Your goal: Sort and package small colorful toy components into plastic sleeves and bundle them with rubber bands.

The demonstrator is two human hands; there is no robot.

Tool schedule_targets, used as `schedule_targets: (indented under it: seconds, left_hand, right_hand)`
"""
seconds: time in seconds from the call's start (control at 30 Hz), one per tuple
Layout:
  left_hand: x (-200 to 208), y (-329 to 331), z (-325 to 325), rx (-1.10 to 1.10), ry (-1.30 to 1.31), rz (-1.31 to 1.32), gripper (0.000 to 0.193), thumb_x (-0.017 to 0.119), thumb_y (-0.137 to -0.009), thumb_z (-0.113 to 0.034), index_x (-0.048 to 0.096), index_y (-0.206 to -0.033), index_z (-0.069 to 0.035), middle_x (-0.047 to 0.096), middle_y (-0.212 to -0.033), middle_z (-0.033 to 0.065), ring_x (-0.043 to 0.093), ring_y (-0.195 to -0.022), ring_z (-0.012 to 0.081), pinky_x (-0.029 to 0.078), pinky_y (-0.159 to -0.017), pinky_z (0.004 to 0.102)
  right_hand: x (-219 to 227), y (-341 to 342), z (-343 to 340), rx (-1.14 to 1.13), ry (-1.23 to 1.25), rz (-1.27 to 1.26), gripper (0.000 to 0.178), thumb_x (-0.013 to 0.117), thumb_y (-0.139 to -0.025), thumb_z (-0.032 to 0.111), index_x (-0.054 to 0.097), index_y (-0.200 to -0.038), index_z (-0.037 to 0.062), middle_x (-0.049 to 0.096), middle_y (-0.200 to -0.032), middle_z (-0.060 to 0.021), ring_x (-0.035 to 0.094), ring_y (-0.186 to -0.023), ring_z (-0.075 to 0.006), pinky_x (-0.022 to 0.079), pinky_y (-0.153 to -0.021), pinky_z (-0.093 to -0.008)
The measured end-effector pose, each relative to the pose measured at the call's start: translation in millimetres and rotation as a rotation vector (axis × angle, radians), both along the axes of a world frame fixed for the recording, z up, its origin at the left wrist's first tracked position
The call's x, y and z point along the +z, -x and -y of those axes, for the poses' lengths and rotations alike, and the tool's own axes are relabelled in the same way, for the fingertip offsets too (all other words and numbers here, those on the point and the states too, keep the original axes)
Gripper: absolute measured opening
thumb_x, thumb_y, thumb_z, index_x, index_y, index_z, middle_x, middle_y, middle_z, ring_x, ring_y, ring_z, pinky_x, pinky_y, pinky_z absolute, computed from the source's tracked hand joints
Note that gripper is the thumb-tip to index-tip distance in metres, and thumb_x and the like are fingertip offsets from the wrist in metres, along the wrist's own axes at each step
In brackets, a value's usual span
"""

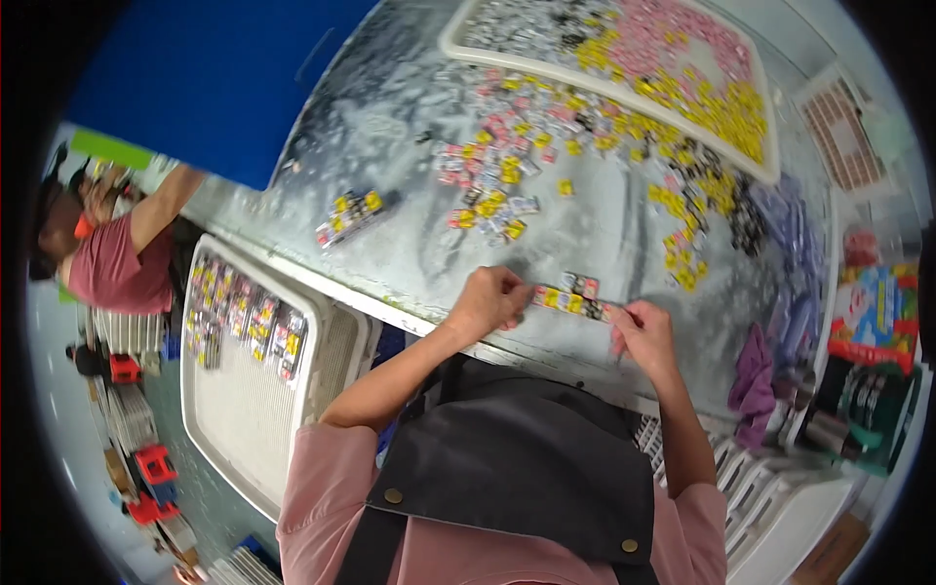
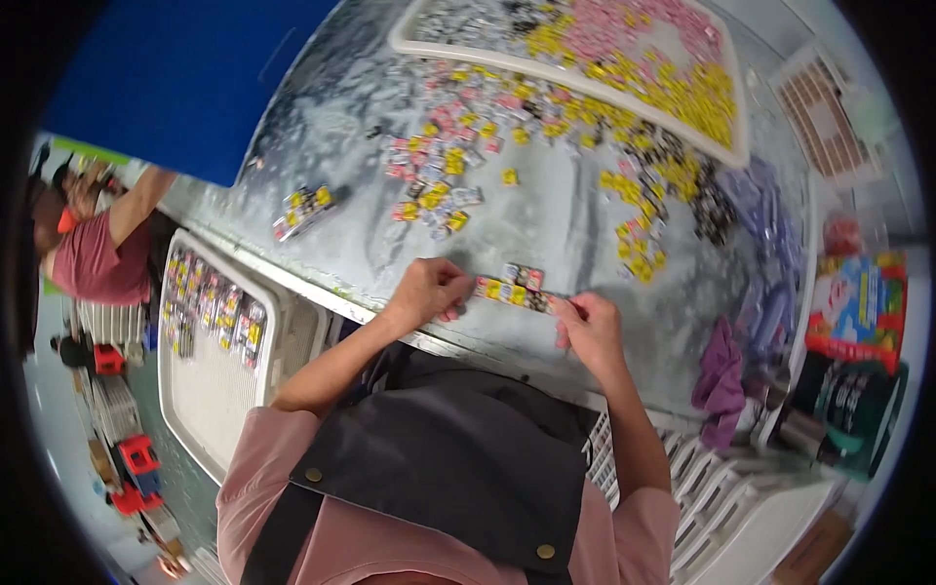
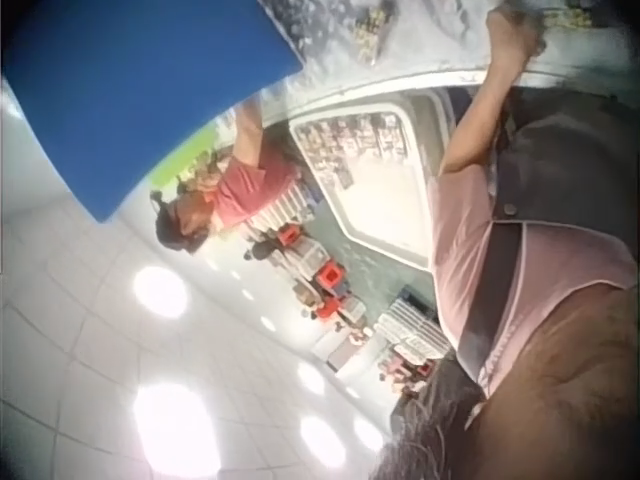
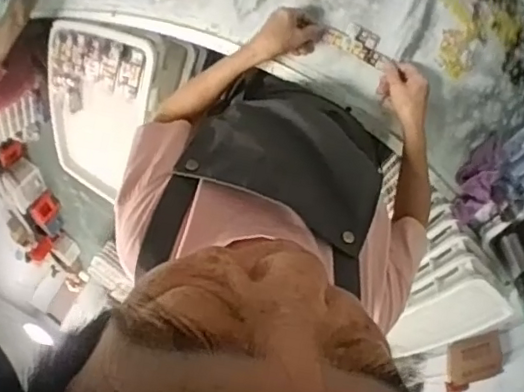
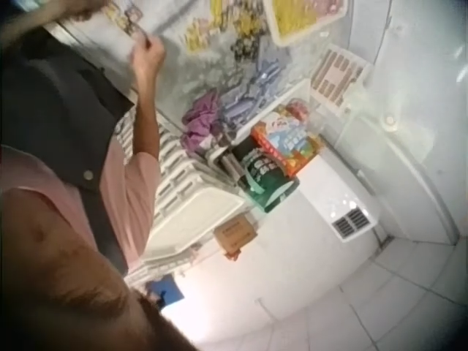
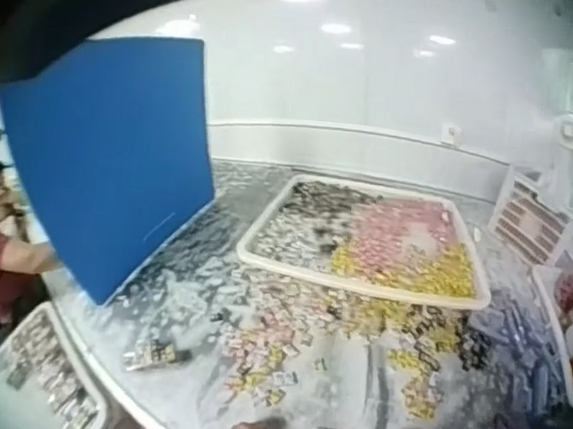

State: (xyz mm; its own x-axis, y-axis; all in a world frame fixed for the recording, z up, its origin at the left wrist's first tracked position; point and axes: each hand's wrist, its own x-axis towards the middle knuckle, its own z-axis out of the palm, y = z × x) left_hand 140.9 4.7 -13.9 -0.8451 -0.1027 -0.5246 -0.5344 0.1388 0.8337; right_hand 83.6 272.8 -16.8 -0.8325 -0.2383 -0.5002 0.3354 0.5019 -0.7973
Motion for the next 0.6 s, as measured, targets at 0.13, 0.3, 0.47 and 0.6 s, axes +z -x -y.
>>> schedule_targets:
  seconds: [0.13,0.3,0.47,0.6]
  left_hand:
    - [1,0,4,0.029,-0.130,-0.003,0.025,0.066,-0.095,-0.017,0.064,-0.090,0.008,0.066,-0.068,0.0094,0.063,-0.054,0.0114,0.052,-0.050,0.0286]
    - [14,-15,38,0.122,-0.194,-0.143,0.021,0.063,-0.095,-0.013,0.062,-0.092,0.008,0.066,-0.068,0.0082,0.063,-0.053,0.0118,0.051,-0.048,0.0282]
    - [35,-41,119,0.338,-0.007,-0.279,0.014,0.057,-0.094,-0.009,0.062,-0.091,0.003,0.066,-0.071,0.0075,0.062,-0.051,0.0126,0.050,-0.047,0.0272]
    - [50,-61,182,0.572,0.071,-0.299,0.015,0.058,-0.094,-0.010,0.062,-0.091,0.004,0.065,-0.071,0.0082,0.062,-0.051,0.0126,0.051,-0.045,0.0266]
  right_hand:
    - [-11,-2,-4,-0.011,0.105,-0.060,0.017,0.064,-0.099,0.018,0.062,-0.090,0.0033,0.060,-0.065,-0.0012,0.057,-0.049,-0.0090,0.040,-0.042,-0.0237]
    - [7,21,35,0.089,0.204,-0.116,0.016,0.063,-0.099,0.017,0.061,-0.091,0.0034,0.060,-0.068,-0.0014,0.053,-0.049,-0.0079,0.040,-0.043,-0.0231]
    - [17,54,140,0.322,0.355,-0.236,0.016,0.064,-0.099,0.017,0.061,-0.092,0.0032,0.059,-0.067,-0.0012,0.051,-0.051,-0.0062,0.039,-0.043,-0.0230]
    - [36,62,248,0.432,0.413,-0.198,0.016,0.065,-0.098,0.016,0.060,-0.092,0.0021,0.058,-0.066,-0.0013,0.050,-0.047,-0.0069,0.039,-0.042,-0.0243]
